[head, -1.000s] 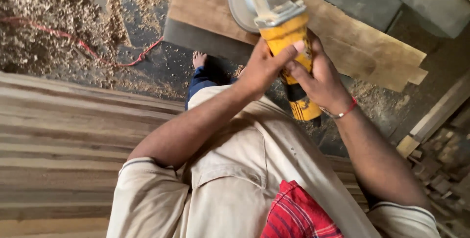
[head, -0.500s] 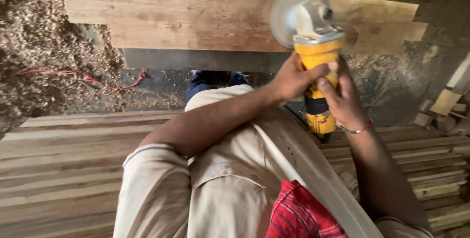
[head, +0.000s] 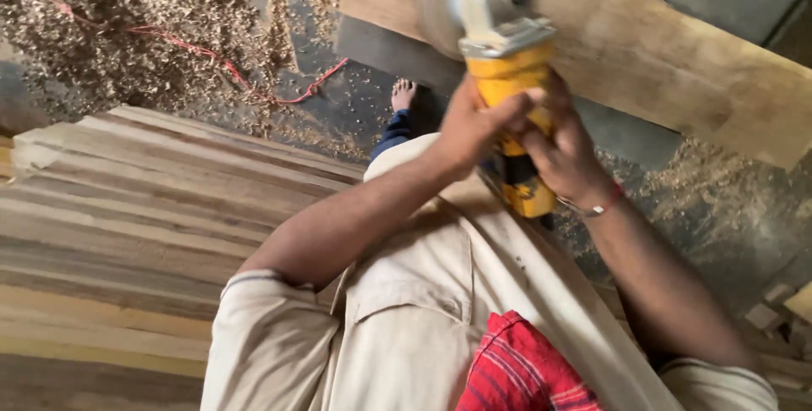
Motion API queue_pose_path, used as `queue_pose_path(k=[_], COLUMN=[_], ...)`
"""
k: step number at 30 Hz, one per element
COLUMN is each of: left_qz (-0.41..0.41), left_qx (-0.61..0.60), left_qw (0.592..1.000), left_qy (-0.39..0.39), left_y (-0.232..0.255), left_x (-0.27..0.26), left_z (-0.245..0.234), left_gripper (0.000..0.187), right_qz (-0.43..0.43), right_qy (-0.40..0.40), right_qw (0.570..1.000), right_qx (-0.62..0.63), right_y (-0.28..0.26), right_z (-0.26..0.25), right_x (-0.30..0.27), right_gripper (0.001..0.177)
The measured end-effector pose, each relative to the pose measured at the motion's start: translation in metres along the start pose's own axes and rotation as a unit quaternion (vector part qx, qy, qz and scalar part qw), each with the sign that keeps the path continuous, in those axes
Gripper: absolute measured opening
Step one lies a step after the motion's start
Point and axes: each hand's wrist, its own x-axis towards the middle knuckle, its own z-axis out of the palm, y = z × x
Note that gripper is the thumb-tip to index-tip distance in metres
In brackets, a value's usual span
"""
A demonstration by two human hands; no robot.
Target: The person uses a handheld angle grinder to smooth the surface of a wooden plank resting on a metal workbench. The person moves the tool back and forth along the wood, generating sawdust, while standing barefoot in a workshop environment.
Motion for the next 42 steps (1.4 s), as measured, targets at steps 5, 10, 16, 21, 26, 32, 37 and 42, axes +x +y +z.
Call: queue_pose_path(k=[5,10,16,21,26,32,37,42], left_qz=[0.048,0.103,0.115,0.083,0.058,0.065,0.071,0.061], left_qx=[-0.029,-0.046,-0.096,-0.090,-0.146,-0.140,-0.182,-0.169], left_qw=[0.998,0.993,0.986,0.991,0.987,0.987,0.980,0.983], left_qy=[0.013,0.035,0.068,0.058,-0.003,-0.045,-0.018,-0.037], left_y=[0.056,0.118,0.133,0.067,0.016,0.001,0.021,0.013], left_x=[-0.012,-0.028,-0.062,-0.061,-0.040,-0.025,-0.038,-0.043], left_z=[-0.074,-0.129,-0.106,-0.067,-0.036,-0.014,-0.047,-0.020], left_gripper=[0.032,0.029,0.046,0.043,0.036,0.044,0.043,0.044], right_qz=[-0.010,0.004,-0.026,0.030,0.052,0.058,0.057,0.068], right_qy=[-0.071,-0.118,-0.191,-0.218,-0.172,-0.129,-0.163,-0.160], right_qw=[0.993,0.991,0.981,0.976,0.982,0.990,0.984,0.985], right_qx=[0.093,0.069,0.023,-0.011,-0.054,0.021,-0.037,0.002], right_y=[-0.011,-0.043,-0.077,-0.073,-0.048,-0.041,-0.044,-0.055], right_z=[0.064,0.126,0.111,0.050,0.014,0.001,0.024,0.010], right_x=[0.065,0.124,0.120,0.075,0.034,0.018,0.036,0.017], right_gripper=[0.066,0.079,0.095,0.090,0.086,0.082,0.083,0.083])
